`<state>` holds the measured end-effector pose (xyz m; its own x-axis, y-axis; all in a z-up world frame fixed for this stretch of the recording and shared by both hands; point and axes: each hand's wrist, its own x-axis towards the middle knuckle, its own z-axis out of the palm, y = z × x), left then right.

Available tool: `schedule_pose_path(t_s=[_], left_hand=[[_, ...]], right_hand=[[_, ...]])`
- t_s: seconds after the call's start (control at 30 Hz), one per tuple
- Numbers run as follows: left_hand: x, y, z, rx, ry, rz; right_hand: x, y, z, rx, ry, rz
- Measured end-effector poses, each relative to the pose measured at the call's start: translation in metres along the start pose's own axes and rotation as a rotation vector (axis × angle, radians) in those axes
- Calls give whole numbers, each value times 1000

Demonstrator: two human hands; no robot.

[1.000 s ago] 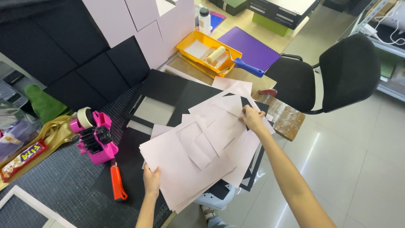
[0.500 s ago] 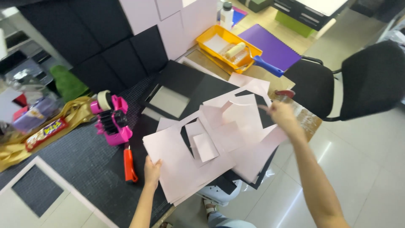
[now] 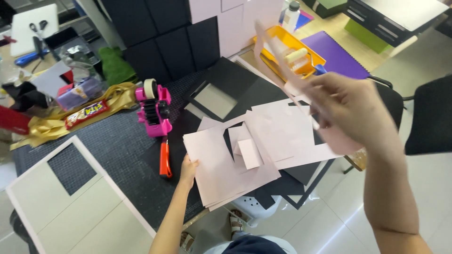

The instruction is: The person cuts a rectangular window in a pink sheet of paper and tapes it onto a grey cardboard backing as part of a manual assembly task.

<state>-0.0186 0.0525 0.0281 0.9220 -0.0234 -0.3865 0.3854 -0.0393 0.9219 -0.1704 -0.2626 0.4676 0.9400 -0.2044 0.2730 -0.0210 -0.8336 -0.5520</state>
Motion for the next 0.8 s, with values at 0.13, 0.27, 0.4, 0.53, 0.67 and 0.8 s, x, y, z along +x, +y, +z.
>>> schedule_pose_path(t_s=[0.13, 0.27, 0.4, 0.53, 0.67, 0.8], left_hand=[[-56, 65, 6, -81, -83, -68], [-54, 67, 4, -71, -129, -125], [-51, 58, 0, -81, -140, -184], [-82, 88, 7, -45, -120, -192], [-65, 73, 5, -113, -146, -133], [-77, 82, 7, -133, -138, -139]], right_hand=[[5, -11, 41, 489, -172, -58], [14, 33, 97, 1017, -197, -40], [7, 114, 169, 1217, -168, 138], [-39, 195, 234, 937, -158, 552], [-75, 254, 271, 429, -110, 672], [-70, 238, 296, 432, 21, 583]])
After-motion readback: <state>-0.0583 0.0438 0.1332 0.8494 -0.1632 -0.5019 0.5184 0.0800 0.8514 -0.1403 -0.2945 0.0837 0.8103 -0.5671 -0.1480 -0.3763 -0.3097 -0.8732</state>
